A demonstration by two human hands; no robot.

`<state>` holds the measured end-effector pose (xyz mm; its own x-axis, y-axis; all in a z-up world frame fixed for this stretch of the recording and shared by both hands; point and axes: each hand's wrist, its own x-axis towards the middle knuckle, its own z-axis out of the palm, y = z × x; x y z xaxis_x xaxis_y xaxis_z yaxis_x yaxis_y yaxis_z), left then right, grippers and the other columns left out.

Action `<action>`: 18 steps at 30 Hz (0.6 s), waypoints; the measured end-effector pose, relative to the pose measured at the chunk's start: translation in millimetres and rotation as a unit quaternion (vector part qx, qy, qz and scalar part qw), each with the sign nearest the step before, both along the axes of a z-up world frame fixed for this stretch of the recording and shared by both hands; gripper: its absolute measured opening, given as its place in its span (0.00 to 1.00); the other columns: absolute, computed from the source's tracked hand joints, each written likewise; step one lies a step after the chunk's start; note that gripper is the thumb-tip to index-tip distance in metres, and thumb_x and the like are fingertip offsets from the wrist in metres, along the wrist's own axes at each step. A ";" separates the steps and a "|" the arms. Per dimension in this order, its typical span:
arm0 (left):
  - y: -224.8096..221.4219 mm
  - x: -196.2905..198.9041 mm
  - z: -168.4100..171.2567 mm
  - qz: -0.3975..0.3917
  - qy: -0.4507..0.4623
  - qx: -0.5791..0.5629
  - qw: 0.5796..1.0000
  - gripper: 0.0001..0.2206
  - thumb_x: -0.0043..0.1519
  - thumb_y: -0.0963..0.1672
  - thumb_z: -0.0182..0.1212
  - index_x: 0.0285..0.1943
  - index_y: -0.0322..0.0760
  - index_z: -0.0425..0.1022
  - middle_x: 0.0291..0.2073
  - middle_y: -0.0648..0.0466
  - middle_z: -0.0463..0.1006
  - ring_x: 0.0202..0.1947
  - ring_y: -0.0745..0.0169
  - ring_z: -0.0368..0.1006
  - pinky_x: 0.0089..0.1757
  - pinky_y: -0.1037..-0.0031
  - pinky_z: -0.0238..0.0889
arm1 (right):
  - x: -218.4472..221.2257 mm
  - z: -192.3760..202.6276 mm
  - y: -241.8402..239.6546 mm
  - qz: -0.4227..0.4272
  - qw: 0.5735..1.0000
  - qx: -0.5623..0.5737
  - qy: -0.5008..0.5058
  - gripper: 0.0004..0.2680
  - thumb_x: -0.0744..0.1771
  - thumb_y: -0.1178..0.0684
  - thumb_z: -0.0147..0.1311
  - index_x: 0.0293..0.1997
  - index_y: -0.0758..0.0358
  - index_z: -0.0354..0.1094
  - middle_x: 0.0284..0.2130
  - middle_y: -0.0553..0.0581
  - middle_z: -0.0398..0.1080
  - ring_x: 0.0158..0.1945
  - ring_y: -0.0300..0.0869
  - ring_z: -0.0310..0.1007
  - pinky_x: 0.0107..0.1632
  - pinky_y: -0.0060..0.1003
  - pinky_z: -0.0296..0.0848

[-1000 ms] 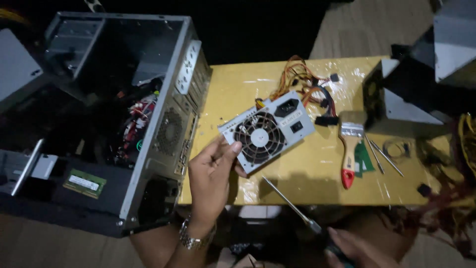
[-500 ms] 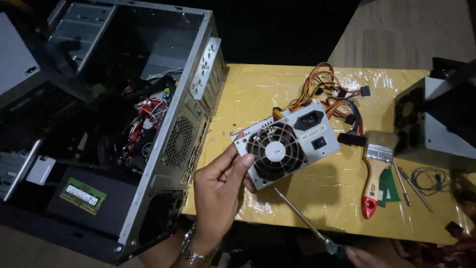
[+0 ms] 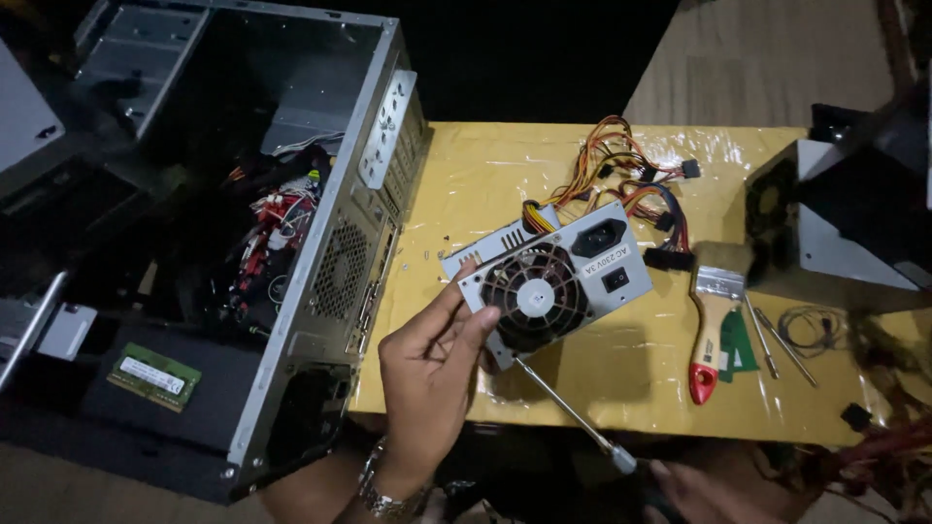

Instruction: Disassembling a computer power supply unit by unscrewing the casing and removing the internal cooling fan.

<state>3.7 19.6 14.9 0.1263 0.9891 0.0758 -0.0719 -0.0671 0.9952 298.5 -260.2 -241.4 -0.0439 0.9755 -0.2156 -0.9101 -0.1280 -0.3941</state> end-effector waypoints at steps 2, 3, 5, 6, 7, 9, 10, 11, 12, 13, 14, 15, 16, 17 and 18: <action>-5.3 -1.9 -5.8 0.002 0.033 0.057 0.998 0.25 0.60 0.39 0.69 0.69 0.30 0.70 0.31 0.65 0.63 0.33 0.80 0.59 0.39 0.90 0.57 | 11.7 5.5 23.7 0.094 0.729 0.079 -0.673 0.21 0.55 0.68 0.74 0.51 0.64 0.73 0.57 0.54 0.70 0.60 0.35 0.75 0.64 0.29 0.65; -7.8 -2.1 -7.0 0.001 0.029 0.057 0.998 0.25 0.60 0.39 0.69 0.69 0.30 0.70 0.31 0.65 0.63 0.33 0.80 0.59 0.39 0.90 0.57 | -27.2 54.0 37.2 0.094 0.727 0.077 -0.676 0.21 0.55 0.68 0.74 0.51 0.64 0.73 0.57 0.54 0.70 0.60 0.35 0.75 0.64 0.29 0.65; -13.5 -1.5 -9.9 -0.005 0.034 0.112 0.993 0.24 0.61 0.40 0.68 0.67 0.26 0.70 0.28 0.64 0.60 0.31 0.78 0.56 0.43 0.87 0.60 | -101.9 161.7 36.9 -0.130 0.567 -0.136 -0.802 0.14 0.58 0.58 0.69 0.46 0.52 0.83 0.36 0.40 0.84 0.37 0.20 0.70 0.54 0.16 0.62; -15.9 -1.9 -11.3 -0.007 0.030 0.112 0.993 0.24 0.61 0.40 0.68 0.67 0.26 0.70 0.28 0.64 0.60 0.31 0.78 0.56 0.43 0.87 0.60 | -94.7 163.0 35.9 -0.131 0.564 -0.138 -0.804 0.14 0.58 0.58 0.69 0.46 0.52 0.83 0.36 0.40 0.84 0.37 0.20 0.70 0.54 0.16 0.62; -18.9 -2.4 -12.7 -0.001 0.054 0.131 0.990 0.23 0.61 0.42 0.68 0.66 0.29 0.71 0.27 0.63 0.66 0.31 0.78 0.59 0.43 0.84 0.65 | -88.1 165.2 33.5 -0.046 0.526 -0.161 -0.834 0.16 0.59 0.52 0.65 0.50 0.46 0.77 0.41 0.37 0.80 0.43 0.21 0.69 0.56 0.19 0.65; -26.8 -1.9 -17.4 -0.001 0.073 0.147 0.986 0.23 0.61 0.44 0.68 0.66 0.31 0.73 0.25 0.61 0.73 0.30 0.79 0.63 0.43 0.82 0.70 | -75.6 169.4 27.4 0.125 0.437 -0.206 -0.867 0.19 0.61 0.40 0.56 0.59 0.33 0.66 0.52 0.32 0.73 0.55 0.24 0.69 0.59 0.27 0.70; -31.5 -0.7 -20.5 0.007 0.085 0.139 0.987 0.21 0.61 0.44 0.68 0.64 0.36 0.75 0.26 0.59 0.78 0.28 0.79 0.67 0.38 0.82 0.71 | -69.4 171.4 23.8 0.209 0.386 -0.228 -0.869 0.21 0.62 0.33 0.52 0.64 0.27 0.61 0.57 0.30 0.70 0.61 0.26 0.69 0.61 0.31 0.73; -36.2 0.9 -23.7 0.014 0.097 0.130 0.987 0.20 0.61 0.45 0.68 0.62 0.40 0.77 0.27 0.57 0.83 0.25 0.78 0.72 0.34 0.82 0.72 | -62.9 174.1 19.9 0.292 0.331 -0.250 -0.862 0.24 0.63 0.27 0.48 0.68 0.20 0.56 0.63 0.27 0.67 0.67 0.27 0.69 0.62 0.35 0.75; -41.9 1.1 -29.5 0.009 0.093 0.126 0.988 0.20 0.61 0.45 0.68 0.62 0.40 0.77 0.27 0.57 0.83 0.25 0.78 0.72 0.34 0.82 0.72 | -77.0 186.6 16.3 0.293 0.328 -0.257 -0.860 0.24 0.63 0.27 0.48 0.68 0.20 0.56 0.63 0.27 0.67 0.67 0.27 0.69 0.62 0.35 0.75; -46.8 1.5 -35.3 0.017 0.136 0.192 0.972 0.20 0.61 0.45 0.69 0.63 0.40 0.75 0.41 0.55 0.83 0.35 0.74 0.78 0.41 0.79 0.74 | -91.5 198.2 13.7 0.156 0.286 -0.203 -0.924 0.20 0.62 0.33 0.53 0.63 0.24 0.64 0.53 0.30 0.72 0.53 0.31 0.75 0.50 0.35 0.76; -51.7 2.1 -41.1 0.026 0.177 0.257 0.950 0.20 0.62 0.44 0.70 0.63 0.39 0.74 0.54 0.53 0.83 0.44 0.69 0.84 0.48 0.76 0.76 | -106.0 209.6 11.6 0.015 0.232 -0.145 -0.962 0.17 0.61 0.38 0.58 0.57 0.28 0.73 0.43 0.33 0.77 0.40 0.35 0.81 0.38 0.35 0.76; -57.1 4.9 -46.7 0.020 0.172 0.255 0.951 0.20 0.62 0.44 0.70 0.63 0.39 0.74 0.54 0.53 0.83 0.44 0.69 0.84 0.48 0.76 0.76 | -113.1 222.8 16.0 0.016 0.228 -0.152 -0.962 0.17 0.61 0.38 0.58 0.57 0.28 0.73 0.43 0.33 0.77 0.40 0.35 0.81 0.38 0.35 0.76; -62.6 8.1 -52.1 0.023 0.196 0.240 0.950 0.22 0.62 0.47 0.69 0.64 0.41 0.72 0.49 0.54 0.84 0.41 0.65 0.83 0.43 0.73 0.76 | -119.8 236.0 20.9 -0.060 0.235 -0.082 -0.967 0.15 0.63 0.46 0.60 0.55 0.37 0.74 0.40 0.40 0.78 0.36 0.36 0.79 0.37 0.33 0.73; -67.3 11.6 -57.3 0.026 0.220 0.227 0.948 0.25 0.62 0.50 0.67 0.66 0.42 0.70 0.43 0.55 0.85 0.38 0.61 0.83 0.39 0.71 0.75 | -126.3 248.4 26.6 -0.138 0.239 -0.011 -0.961 0.12 0.64 0.53 0.63 0.53 0.46 0.76 0.37 0.47 0.79 0.32 0.38 0.76 0.36 0.32 0.69; -69.6 13.7 -57.7 0.019 0.216 0.226 0.950 0.25 0.62 0.50 0.67 0.66 0.42 0.70 0.43 0.55 0.85 0.38 0.61 0.83 0.39 0.71 0.75 | -131.9 257.6 28.9 -0.137 0.235 -0.019 -0.962 0.12 0.64 0.53 0.63 0.53 0.46 0.76 0.37 0.47 0.79 0.32 0.38 0.76 0.36 0.32 0.69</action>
<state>17.3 -49.9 -42.8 0.2076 0.8718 0.4438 0.3468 -0.4898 0.7999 166.6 -231.4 16.3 0.2334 0.8804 0.4127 0.9723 -0.2044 -0.1137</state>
